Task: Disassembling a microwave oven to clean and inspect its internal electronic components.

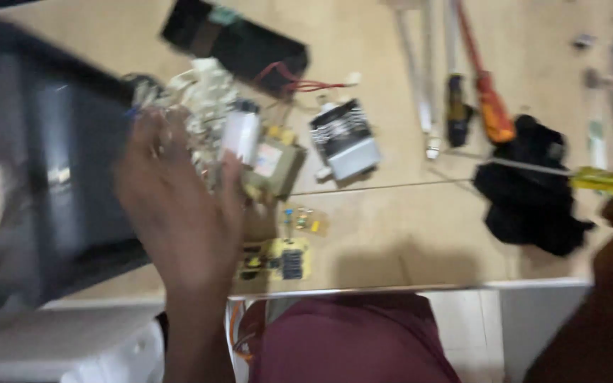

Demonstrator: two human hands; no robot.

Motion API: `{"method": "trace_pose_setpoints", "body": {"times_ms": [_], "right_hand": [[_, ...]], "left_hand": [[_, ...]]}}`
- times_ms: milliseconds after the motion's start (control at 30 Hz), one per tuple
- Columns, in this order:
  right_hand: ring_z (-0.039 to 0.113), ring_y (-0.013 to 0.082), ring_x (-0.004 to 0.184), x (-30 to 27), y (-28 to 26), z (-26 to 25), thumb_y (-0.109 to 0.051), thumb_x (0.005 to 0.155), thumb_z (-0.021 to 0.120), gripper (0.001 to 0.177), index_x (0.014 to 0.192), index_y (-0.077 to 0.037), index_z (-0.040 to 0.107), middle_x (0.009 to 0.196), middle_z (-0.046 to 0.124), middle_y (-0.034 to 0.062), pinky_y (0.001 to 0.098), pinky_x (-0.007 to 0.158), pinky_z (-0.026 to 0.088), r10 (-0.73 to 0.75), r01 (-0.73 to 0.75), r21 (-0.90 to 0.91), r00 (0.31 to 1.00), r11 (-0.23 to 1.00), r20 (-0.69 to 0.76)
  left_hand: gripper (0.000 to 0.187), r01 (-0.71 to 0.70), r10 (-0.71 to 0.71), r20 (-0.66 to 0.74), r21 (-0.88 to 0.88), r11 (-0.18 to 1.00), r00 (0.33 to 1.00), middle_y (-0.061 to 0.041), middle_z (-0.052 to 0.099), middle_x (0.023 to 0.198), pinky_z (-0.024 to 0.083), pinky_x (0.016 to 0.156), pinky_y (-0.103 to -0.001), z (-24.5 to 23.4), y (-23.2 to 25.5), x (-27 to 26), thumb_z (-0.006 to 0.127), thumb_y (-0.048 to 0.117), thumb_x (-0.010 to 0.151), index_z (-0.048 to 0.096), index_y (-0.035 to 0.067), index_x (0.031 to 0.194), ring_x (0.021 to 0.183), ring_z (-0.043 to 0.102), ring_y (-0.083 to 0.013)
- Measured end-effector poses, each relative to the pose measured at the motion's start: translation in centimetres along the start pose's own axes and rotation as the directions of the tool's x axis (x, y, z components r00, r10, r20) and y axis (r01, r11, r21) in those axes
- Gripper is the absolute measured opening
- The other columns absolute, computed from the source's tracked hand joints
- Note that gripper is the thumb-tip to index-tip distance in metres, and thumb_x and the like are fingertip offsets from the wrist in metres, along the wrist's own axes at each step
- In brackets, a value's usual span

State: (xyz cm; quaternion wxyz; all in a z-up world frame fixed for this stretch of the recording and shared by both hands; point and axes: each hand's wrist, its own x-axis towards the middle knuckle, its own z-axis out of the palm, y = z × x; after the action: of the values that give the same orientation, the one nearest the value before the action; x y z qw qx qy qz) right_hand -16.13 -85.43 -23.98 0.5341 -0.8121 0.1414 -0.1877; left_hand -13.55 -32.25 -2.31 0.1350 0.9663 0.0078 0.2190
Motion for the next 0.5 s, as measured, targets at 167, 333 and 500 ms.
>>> {"method": "trace_pose_setpoints", "body": {"times_ms": [167, 333, 500], "right_hand": [[0.058, 0.0188, 0.072, -7.5, -14.7, 6.0, -0.007, 0.11, 0.07, 0.01, 0.113, 0.0, 0.063, 0.104, 0.059, 0.0124, 0.0267, 0.057, 0.042, -0.069, 0.079, 0.038, 0.973, 0.996, -0.219], [0.07, 0.0146, 0.082, -14.0, -16.7, 11.3, -0.015, 0.086, 0.085, 0.027, 0.1, -0.007, 0.063, 0.096, 0.075, 0.009, 0.0275, 0.071, 0.056, 0.143, -0.139, -0.158, 0.99, 0.978, 0.013], [0.073, 0.031, 0.071, -15.3, -14.6, 15.8, -0.024, 0.078, 0.093, 0.034, 0.091, -0.008, 0.065, 0.084, 0.073, 0.0118, 0.0402, 0.06, 0.057, 0.022, -0.03, -0.206, 0.999, 0.978, -0.041]], "left_hand": [[0.028, -0.301, 0.378, 0.162, -0.365, 0.881, 0.912, -0.014, 0.072, 0.122, 0.047, 0.101, -0.051, 5.0, 7.0, -6.3, 0.087, 0.018, 0.083, 0.073, 0.006, 0.104, 0.122, 0.057, -0.0378], [0.062, 0.28, 0.287, 0.627, -0.648, 0.708, 0.724, -0.009, 0.069, 0.124, 0.051, 0.091, -0.041, 9.5, 9.6, -12.0, 0.064, 0.046, 0.092, 0.054, 0.011, 0.142, 0.103, 0.069, -0.0251], [0.07, 0.354, 0.28, 0.645, -0.672, 0.65, 0.711, -0.026, 0.061, 0.13, 0.059, 0.083, -0.049, 9.8, 10.1, -10.6, 0.058, 0.039, 0.098, 0.041, -0.005, 0.15, 0.108, 0.07, -0.0391]]}}
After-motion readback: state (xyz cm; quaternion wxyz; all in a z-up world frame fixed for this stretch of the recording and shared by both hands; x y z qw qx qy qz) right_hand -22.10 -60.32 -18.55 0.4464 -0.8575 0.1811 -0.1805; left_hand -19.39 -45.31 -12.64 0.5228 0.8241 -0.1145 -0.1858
